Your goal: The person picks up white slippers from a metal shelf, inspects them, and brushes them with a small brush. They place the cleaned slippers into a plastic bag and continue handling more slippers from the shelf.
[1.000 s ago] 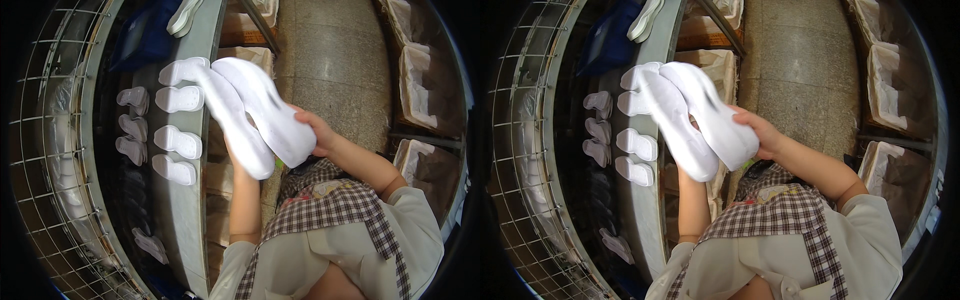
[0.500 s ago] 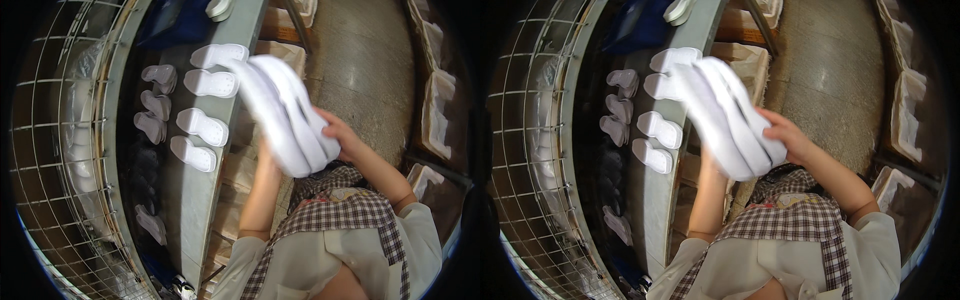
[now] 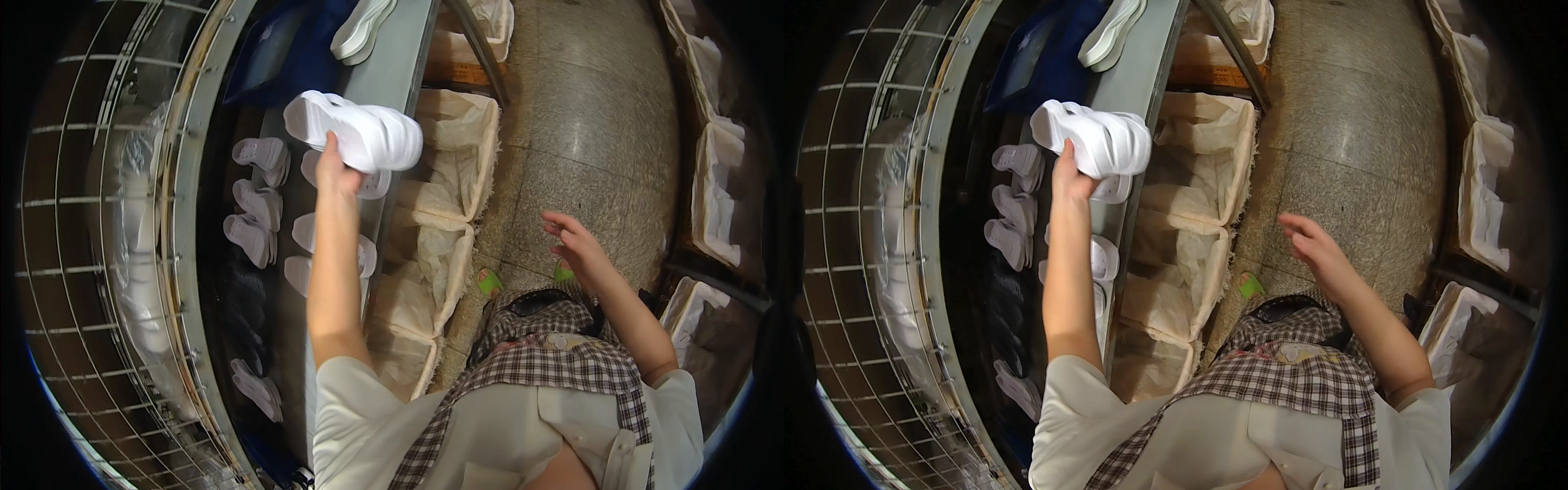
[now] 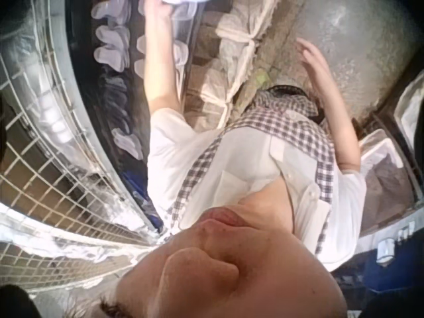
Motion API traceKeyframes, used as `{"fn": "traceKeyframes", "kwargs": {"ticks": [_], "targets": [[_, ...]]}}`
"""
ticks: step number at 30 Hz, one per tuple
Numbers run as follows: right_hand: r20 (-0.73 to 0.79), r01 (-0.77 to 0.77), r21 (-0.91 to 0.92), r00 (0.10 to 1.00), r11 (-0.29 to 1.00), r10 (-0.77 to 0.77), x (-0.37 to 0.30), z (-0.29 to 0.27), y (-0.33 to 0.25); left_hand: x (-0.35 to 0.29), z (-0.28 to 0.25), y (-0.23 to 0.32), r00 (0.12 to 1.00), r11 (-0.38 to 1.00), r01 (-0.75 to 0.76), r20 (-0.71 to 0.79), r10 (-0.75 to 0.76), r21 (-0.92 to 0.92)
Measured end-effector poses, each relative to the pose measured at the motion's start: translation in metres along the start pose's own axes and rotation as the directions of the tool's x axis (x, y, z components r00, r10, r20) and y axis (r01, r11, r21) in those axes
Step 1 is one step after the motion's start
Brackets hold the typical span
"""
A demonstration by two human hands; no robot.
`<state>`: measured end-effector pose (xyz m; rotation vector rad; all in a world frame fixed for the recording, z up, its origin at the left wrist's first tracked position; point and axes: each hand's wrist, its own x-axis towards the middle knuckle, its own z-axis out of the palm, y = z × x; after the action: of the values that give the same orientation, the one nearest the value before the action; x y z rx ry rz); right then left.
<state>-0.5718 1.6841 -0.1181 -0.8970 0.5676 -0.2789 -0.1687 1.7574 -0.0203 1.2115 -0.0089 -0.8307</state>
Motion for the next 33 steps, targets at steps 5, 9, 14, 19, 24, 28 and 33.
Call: {"fn": "traceKeyframes", "kwargs": {"ticks": [5, 9, 14, 19, 24, 28, 33], "targets": [[-0.057, -0.109, 0.065, 0.992, 0.992, 0.113, -0.014, -0.012, 0.035, 0.086, -0.010, 0.023, 0.966, 0.992, 0.107, -0.229, -0.120, -0.065], [-0.087, -0.168, 0.085, 0.981, 0.982, 0.176, -0.013, -0.012, 0.055, 0.109, -0.030, 0.022, 0.945, 0.997, 0.067, -0.320, -0.073, -0.029], [-0.119, -0.211, 0.072, 0.969, 0.975, 0.218, 0.007, -0.007, 0.066, 0.118, -0.081, 0.053, 0.860, 0.976, 0.173, -0.504, -0.086, 0.129], [-0.212, -0.235, 0.133, 0.942, 0.963, 0.259, 0.021, 0.009, 0.084, 0.129, -0.169, 0.084, 0.666, 0.959, -0.215, -0.690, 0.283, 0.186], [-0.230, -0.306, 0.128, 0.916, 0.943, 0.328, 0.021, 0.033, 0.110, 0.177, -0.240, 0.096, 0.718, 0.905, -0.399, -0.562, 0.410, 0.150], [-0.237, -0.321, 0.118, 0.910, 0.940, 0.341, 0.021, 0.049, 0.124, 0.209, -0.269, 0.109, 0.749, 0.924, -0.355, -0.635, 0.189, -0.143], [-0.225, -0.172, -0.181, 0.966, 0.968, 0.129, 0.035, 0.071, 0.112, 0.205, -0.268, 0.119, 0.842, 0.891, -0.330, -0.524, 0.128, -0.313]]}}
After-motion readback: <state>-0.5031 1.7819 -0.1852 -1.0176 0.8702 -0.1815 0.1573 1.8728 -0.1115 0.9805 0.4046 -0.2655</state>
